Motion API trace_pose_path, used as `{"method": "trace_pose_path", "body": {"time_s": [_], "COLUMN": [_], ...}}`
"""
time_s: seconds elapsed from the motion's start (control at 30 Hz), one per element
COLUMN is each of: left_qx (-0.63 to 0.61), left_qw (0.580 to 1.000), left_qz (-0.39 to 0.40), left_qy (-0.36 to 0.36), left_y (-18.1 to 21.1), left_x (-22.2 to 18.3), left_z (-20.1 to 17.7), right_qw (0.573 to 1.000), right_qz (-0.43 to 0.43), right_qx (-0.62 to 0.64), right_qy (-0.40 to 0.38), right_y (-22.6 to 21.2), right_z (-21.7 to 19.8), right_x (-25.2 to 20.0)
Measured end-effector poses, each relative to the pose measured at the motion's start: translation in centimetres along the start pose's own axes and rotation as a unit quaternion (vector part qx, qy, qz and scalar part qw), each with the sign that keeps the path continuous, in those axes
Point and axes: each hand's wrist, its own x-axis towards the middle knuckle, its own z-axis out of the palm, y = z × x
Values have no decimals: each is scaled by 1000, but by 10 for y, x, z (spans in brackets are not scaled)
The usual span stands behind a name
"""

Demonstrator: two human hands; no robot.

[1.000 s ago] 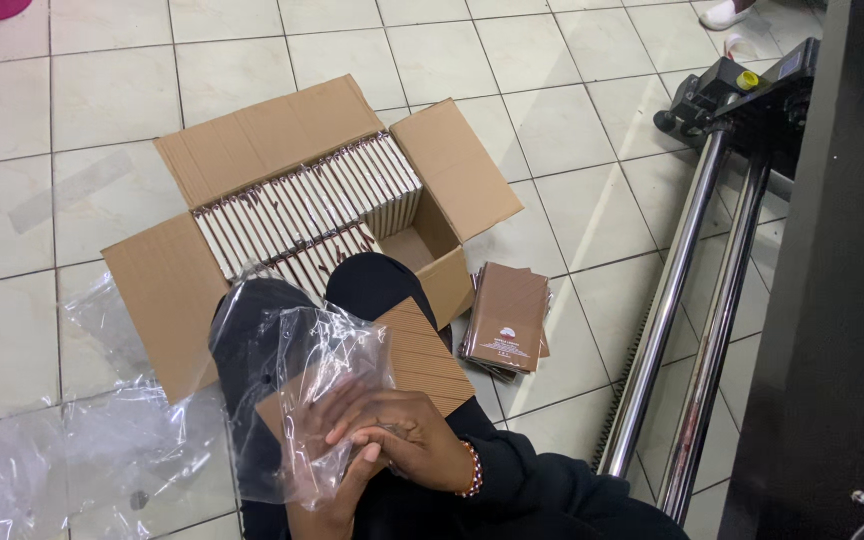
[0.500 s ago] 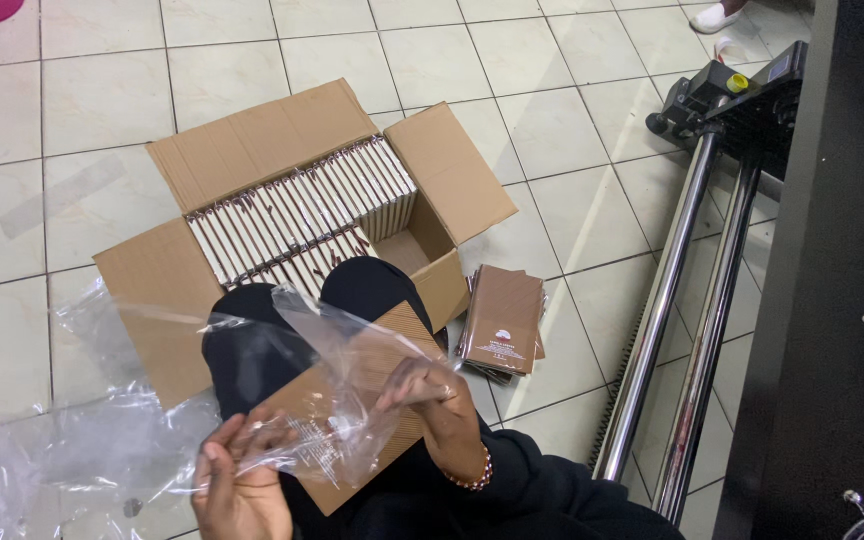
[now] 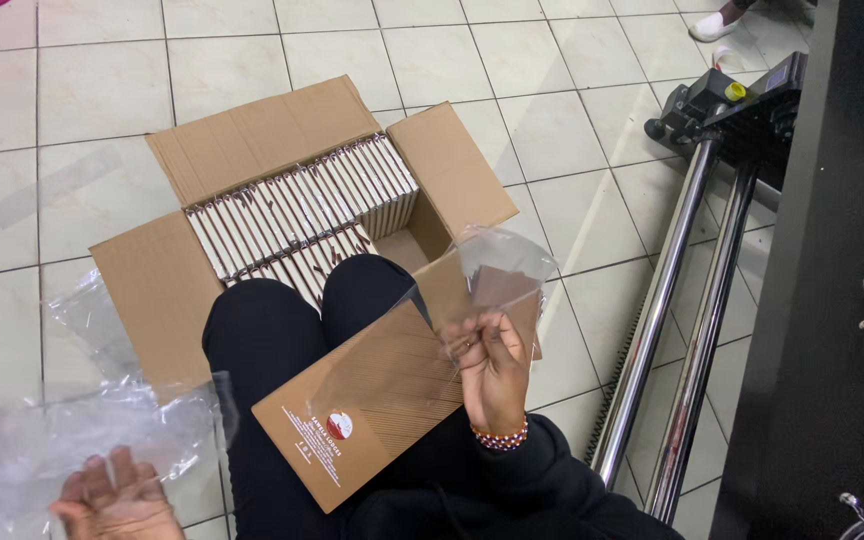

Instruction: The person places brown notebooks into clear plastic sleeves, seals the sleeves, and places the packed notebooks into a cardboard box while sitting on the floor.

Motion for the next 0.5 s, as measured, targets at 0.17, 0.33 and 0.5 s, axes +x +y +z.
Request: {"method": "trace_pose_path", "body": {"time_s": [0.17,0.33,0.5], "left_qx": [-116,-181,-165], "left_qw": [990,963,912], "left_qz": [81,100,28], "left_qy": [-19,175,373], "left_y": [5,-27,-74], "left_x": [53,108,108], "left_z": [-85,-179,-212], "right_qw": [1000,998,995], "right_qz": [7,48,74], "right_qx": [-13,-28,-59], "right_qy": [-19,-2,-26], "right_y": [-9,-4,-7], "right_z": [16,17,24], "right_x": [-1,-2,-3]}}
